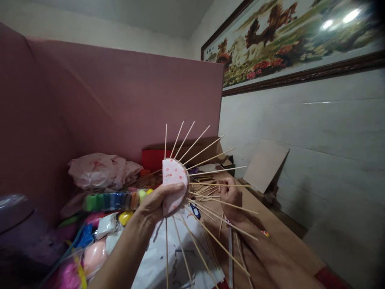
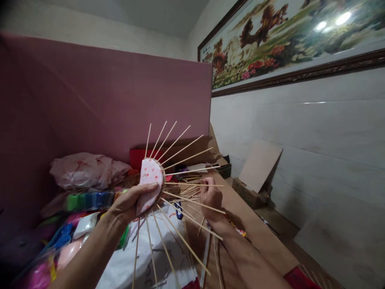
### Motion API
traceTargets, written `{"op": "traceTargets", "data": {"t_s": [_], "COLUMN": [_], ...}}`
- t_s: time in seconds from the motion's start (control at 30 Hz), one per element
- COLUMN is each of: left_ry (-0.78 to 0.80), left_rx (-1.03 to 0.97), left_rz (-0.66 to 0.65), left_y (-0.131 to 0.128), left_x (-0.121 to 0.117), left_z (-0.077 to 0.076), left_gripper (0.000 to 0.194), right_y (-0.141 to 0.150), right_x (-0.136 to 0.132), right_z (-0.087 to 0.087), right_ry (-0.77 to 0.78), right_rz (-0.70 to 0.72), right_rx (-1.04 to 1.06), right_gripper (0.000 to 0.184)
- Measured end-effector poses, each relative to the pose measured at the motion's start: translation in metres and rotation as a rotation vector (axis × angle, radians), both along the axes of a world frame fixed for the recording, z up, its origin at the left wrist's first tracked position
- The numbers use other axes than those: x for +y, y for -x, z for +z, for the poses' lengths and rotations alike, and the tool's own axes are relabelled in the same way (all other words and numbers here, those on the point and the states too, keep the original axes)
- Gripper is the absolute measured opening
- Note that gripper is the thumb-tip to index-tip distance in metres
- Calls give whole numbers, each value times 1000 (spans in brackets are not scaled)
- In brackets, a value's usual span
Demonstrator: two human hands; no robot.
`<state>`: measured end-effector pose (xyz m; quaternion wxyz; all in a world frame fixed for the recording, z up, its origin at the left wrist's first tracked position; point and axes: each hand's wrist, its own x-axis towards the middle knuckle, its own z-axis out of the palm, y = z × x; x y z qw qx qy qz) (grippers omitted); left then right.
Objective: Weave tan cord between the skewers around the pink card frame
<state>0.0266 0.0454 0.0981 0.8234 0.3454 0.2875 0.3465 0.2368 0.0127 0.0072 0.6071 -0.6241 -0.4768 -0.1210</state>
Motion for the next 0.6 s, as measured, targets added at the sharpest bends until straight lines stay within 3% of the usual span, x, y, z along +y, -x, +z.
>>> {"op": "traceTargets", "data": {"t_s": [0.27, 0.6], "left_ry": [-24, -69], "left_rx": [83, 138], "left_rz": [137, 80], "left_y": [17, 26], "left_x": [19, 28], "left_z": [0, -5], "left_gripper": [11, 9], "right_y": [5, 1], "right_x": [-7, -9], "right_z": [4, 3], "right_ry": [-185, -170], "right_rz": [36, -23], "right_rx": [-65, -91], "right_gripper": [8, 12]}}
